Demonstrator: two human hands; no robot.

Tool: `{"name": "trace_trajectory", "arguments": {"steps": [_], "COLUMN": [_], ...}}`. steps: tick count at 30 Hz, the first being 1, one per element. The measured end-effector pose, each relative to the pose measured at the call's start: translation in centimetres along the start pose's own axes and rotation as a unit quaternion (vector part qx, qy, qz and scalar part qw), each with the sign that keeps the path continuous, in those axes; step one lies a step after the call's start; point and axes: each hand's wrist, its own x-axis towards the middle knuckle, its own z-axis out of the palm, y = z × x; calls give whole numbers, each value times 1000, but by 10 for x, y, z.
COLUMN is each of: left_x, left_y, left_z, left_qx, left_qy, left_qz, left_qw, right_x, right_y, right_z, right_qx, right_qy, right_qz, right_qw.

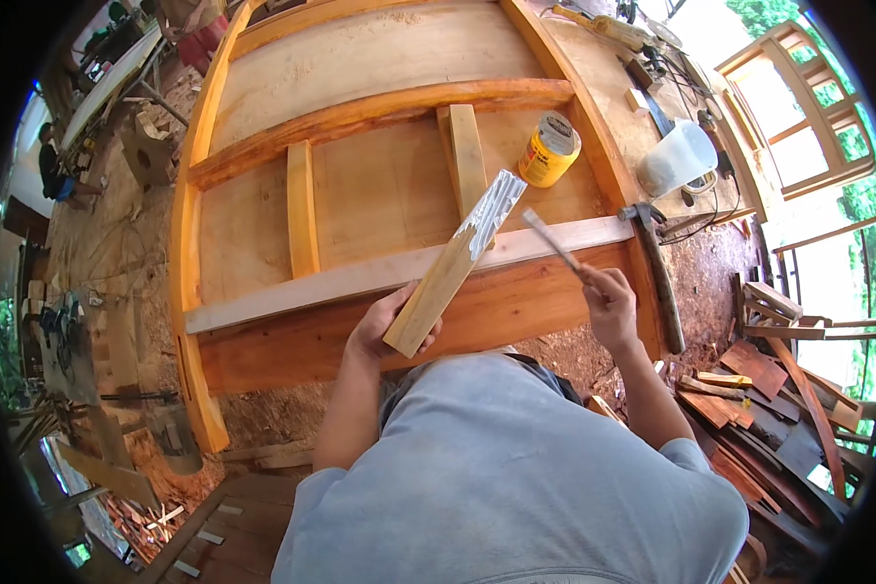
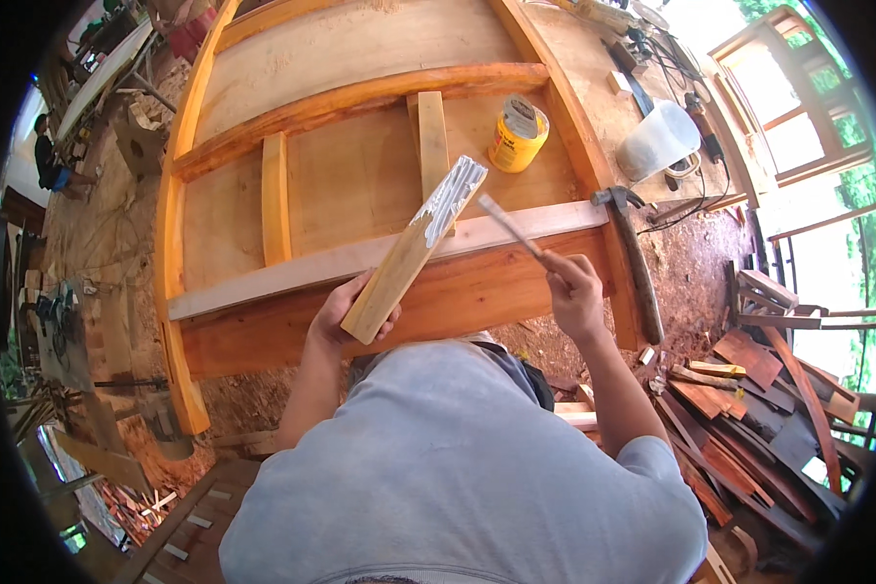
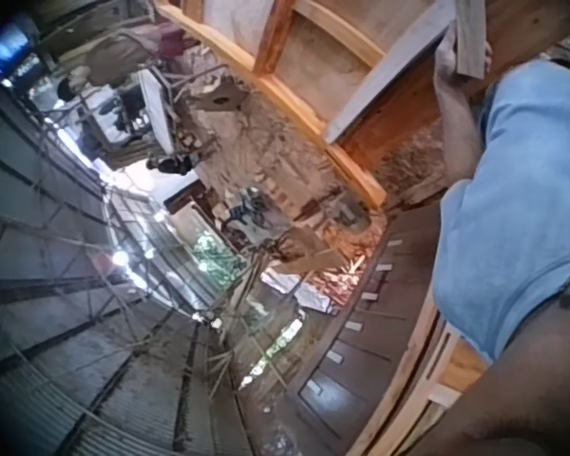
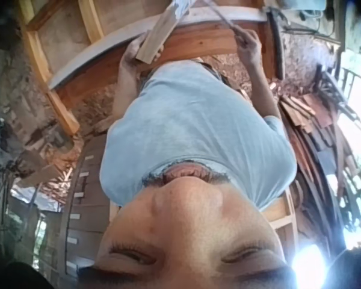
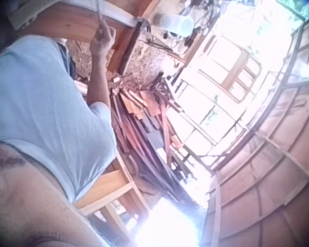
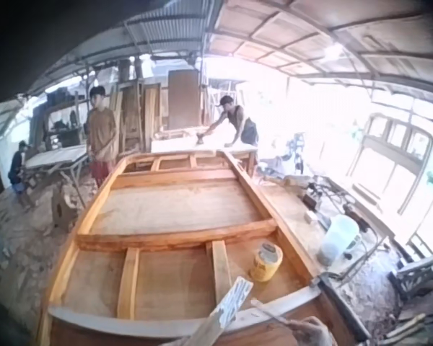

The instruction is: The person secures a wooden support beam to a furniture frame using a hammer and nails, then applies glue to a small wooden block using a brush and places it onto the frame.

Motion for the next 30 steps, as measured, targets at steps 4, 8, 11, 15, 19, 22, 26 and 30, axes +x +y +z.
{"name": "trace_trajectory", "arguments": {"steps": [4,8,11,15,19,22,26,30], "left_x": [2,6,8,6,6,8,9,9], "left_y": [4,9,10,7,7,10,10,7], "left_z": [1,3,4,-4,-12,-4,-1,0], "left_qx": [15,27,14,11,-13,-9,-11,11], "left_qy": [-4,24,22,-16,-20,-23,1,18], "left_qz": [-19,-30,-35,-28,-50,-51,-68,-42], "left_qw": [1000,999,999,999,998,998,998,999], "right_x": [27,62,52,11,-10,-15,20,44], "right_y": [-13,-55,-56,-36,-16,-2,-44,-83], "right_z": [28,73,79,52,11,12,54,86], "right_qx": [237,273,170,185,112,124,301,249], "right_qy": [78,29,33,-41,-57,0,18,-13], "right_qz": [120,131,84,138,84,42,167,142], "right_qw": [961,953,981,972,989,991,939,958]}}
